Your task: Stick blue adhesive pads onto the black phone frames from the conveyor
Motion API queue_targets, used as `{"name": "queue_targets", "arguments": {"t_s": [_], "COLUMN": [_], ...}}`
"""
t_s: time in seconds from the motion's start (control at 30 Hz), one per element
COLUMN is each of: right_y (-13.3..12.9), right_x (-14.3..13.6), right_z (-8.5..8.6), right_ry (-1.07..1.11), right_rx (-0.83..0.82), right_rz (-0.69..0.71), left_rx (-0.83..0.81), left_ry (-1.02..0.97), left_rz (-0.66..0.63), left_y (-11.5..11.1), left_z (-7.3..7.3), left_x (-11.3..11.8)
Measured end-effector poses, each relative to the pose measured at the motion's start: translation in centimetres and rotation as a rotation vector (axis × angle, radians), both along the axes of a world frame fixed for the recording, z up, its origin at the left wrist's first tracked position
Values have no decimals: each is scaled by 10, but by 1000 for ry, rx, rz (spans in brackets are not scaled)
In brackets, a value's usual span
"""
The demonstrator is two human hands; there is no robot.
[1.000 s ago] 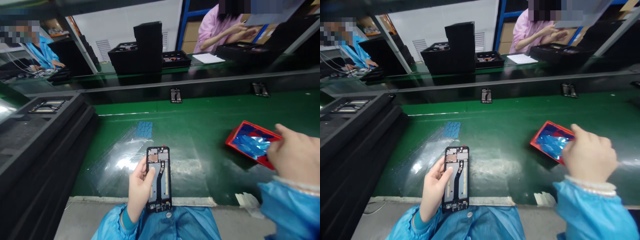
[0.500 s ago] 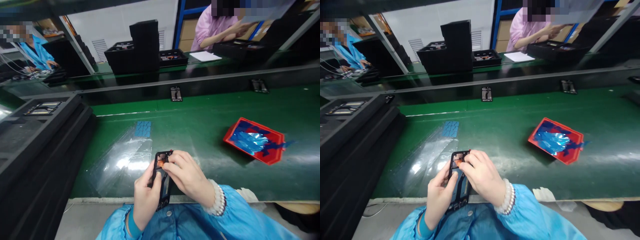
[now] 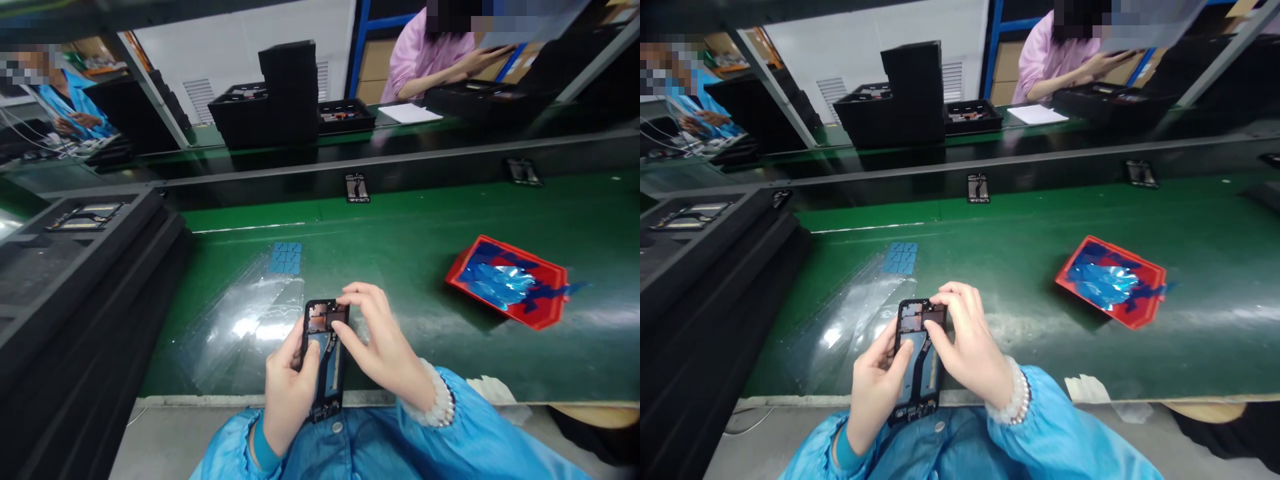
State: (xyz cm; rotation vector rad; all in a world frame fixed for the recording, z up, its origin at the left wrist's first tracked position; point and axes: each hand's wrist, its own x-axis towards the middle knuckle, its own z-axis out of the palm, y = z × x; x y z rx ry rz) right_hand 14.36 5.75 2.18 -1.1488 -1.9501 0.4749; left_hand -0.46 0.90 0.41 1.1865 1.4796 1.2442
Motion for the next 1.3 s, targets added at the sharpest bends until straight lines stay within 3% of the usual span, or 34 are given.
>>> {"name": "queue_targets", "arguments": {"t_s": [0.17, 0.37, 0.6, 0.7, 0.77, 0.87, 0.97, 1.17, 1.3], "right_y": [2, 3, 4, 3, -1, -7, -9, 0, 5], "right_x": [-10, -16, -14, -13, -12, -12, -10, -1, 2], "right_z": [-12, -10, -8, -9, -9, -9, -8, -3, 5], "right_ry": [98, 177, 100, 104, 82, -78, -272, -465, -400], "right_rx": [-134, -242, -226, -143, -5, 260, 424, 503, 371], "right_rz": [65, 15, -29, 9, -26, -61, 12, 124, 169], "left_rx": [-8, 16, -36, -84, -107, -118, -118, -141, -191], "left_ry": [40, 118, 23, -100, -172, -249, -286, -306, -414], "left_rz": [17, 10, -10, -43, -61, -79, -84, -86, -187], "left_y": [-3, -7, -4, 1, 4, 5, 5, 7, 10], "left_z": [-2, -4, -3, 0, 1, 2, 4, 7, 8], "left_x": [2, 2, 1, 0, -1, -3, -4, -7, -8]}}
